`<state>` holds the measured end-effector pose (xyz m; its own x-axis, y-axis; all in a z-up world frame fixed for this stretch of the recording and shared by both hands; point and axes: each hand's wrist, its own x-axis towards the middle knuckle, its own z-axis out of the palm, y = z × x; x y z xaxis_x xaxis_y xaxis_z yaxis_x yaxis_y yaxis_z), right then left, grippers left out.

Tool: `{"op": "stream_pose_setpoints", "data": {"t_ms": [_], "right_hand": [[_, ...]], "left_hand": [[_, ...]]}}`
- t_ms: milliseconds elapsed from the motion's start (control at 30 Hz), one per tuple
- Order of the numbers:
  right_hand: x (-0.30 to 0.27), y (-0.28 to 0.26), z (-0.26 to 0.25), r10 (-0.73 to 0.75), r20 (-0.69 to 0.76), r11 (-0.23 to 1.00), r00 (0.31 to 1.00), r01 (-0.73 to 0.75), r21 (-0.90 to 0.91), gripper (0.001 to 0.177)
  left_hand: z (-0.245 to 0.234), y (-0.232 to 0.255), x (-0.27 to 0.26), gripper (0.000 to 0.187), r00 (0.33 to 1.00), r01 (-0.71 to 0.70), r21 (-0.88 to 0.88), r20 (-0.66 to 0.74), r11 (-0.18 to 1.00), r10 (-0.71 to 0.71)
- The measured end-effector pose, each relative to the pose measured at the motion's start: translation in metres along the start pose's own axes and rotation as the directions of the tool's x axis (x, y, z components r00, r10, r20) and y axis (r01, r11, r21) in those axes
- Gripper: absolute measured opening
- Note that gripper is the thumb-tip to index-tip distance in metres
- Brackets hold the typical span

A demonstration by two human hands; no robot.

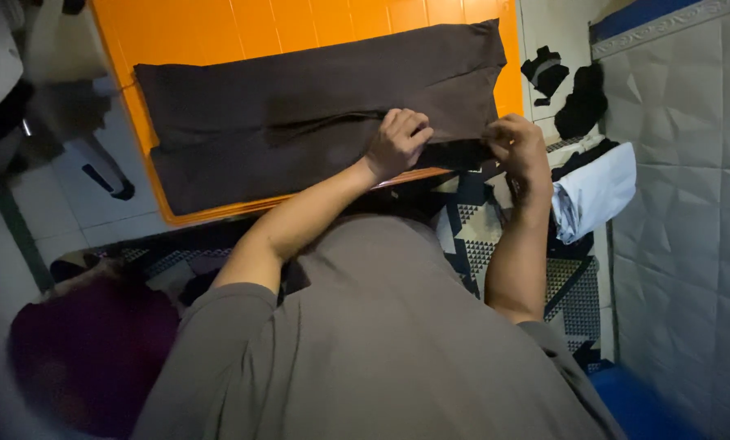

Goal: Folding a brown t-shirt on an orange plastic table.

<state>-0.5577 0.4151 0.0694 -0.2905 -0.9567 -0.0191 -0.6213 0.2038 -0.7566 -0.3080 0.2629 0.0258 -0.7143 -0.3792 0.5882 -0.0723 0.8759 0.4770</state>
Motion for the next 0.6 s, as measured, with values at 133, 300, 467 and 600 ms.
{"op": "stream_pose_setpoints", "data": {"t_ms": [133, 300, 467, 600], "right_hand": [[-0.014, 0.02, 0.01, 0.238, -0.038, 0.968, 0.97, -0.234, 0.094, 0.018], [-0.026, 0.03, 0.021, 0.27, -0.118, 0.962, 0.956, -0.262, 0.081, 0.024], [-0.007, 0.051, 0.013, 0.228, -0.113, 0.97, 0.967, -0.217, 0.108, 0.023], [0.035, 0.041, -0.004, 0.249, -0.064, 0.967, 0.966, -0.244, 0.079, 0.016]], "left_hand": [[0.0, -0.004, -0.014, 0.016, 0.998, -0.067, -0.025, 0.002, 0.997, 0.067], [-0.022, 0.008, -0.008, 0.019, 0.995, -0.093, 0.064, 0.05, 0.994, 0.09], [-0.018, -0.001, -0.009, 0.019, 0.994, -0.094, 0.031, 0.065, 0.995, 0.092], [-0.006, -0.026, 0.004, 0.022, 0.905, 0.349, -0.241, 0.338, 0.906, -0.259]]}}
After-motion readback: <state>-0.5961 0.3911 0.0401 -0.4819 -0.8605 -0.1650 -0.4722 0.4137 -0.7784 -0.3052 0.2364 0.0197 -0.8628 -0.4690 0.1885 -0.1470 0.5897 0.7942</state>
